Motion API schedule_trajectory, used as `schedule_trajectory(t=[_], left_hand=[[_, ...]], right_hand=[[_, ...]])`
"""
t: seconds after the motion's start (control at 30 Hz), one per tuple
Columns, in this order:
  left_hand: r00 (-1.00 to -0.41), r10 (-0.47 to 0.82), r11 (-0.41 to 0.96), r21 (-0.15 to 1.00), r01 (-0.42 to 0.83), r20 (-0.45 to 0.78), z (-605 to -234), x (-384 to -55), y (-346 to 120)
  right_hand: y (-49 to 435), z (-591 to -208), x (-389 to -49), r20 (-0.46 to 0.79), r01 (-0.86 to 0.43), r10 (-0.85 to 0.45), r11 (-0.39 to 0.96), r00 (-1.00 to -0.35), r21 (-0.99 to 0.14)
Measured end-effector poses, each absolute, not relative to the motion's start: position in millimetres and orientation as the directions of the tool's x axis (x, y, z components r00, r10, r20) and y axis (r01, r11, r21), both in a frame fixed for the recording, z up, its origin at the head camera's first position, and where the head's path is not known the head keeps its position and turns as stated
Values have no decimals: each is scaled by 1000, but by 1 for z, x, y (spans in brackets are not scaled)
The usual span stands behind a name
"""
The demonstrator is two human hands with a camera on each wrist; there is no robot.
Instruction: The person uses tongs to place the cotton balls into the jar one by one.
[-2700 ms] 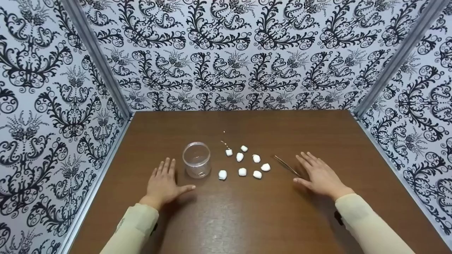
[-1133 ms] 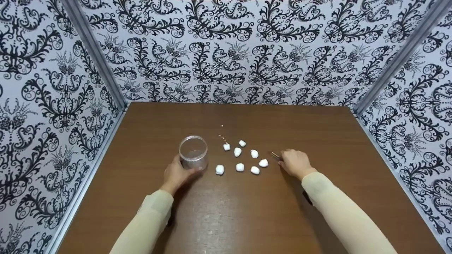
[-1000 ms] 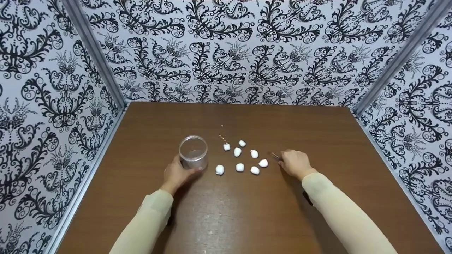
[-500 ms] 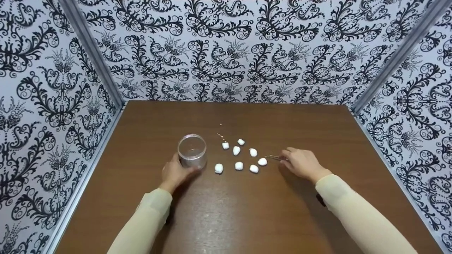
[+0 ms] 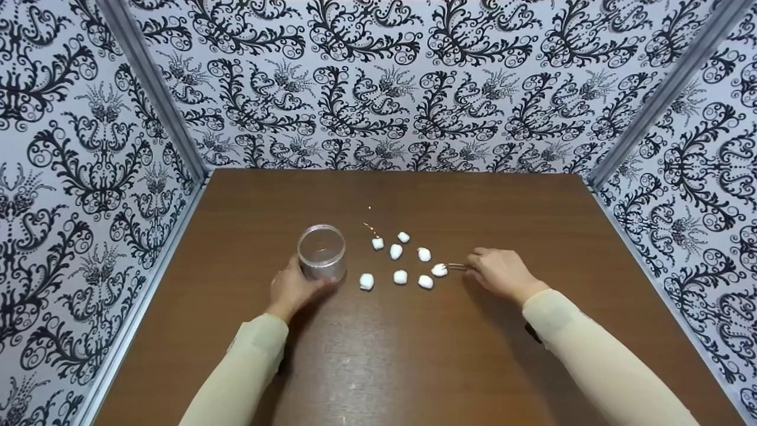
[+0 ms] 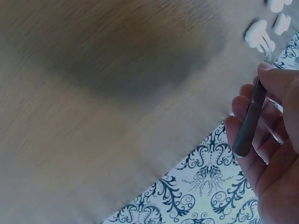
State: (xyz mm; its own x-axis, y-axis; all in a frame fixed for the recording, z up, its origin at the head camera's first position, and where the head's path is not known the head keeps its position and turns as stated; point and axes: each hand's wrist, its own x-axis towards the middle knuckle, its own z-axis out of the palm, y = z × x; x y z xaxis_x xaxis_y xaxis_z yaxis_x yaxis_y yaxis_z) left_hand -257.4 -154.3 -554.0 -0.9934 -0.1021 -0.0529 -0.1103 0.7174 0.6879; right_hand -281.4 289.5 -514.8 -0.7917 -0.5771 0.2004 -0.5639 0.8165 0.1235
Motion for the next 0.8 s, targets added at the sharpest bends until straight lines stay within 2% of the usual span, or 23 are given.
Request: schedule_trajectory(t=[0.43, 0.8], left_hand=[[-991, -133, 713, 693, -108, -18, -555, -257, -150], [-991, -124, 714, 690, -117, -40, -558, -259, -154]], right_hand=[[285, -514, -286, 186, -608, -622, 783, -761, 131], [287, -510, -291, 244, -627, -652, 758, -718, 180]])
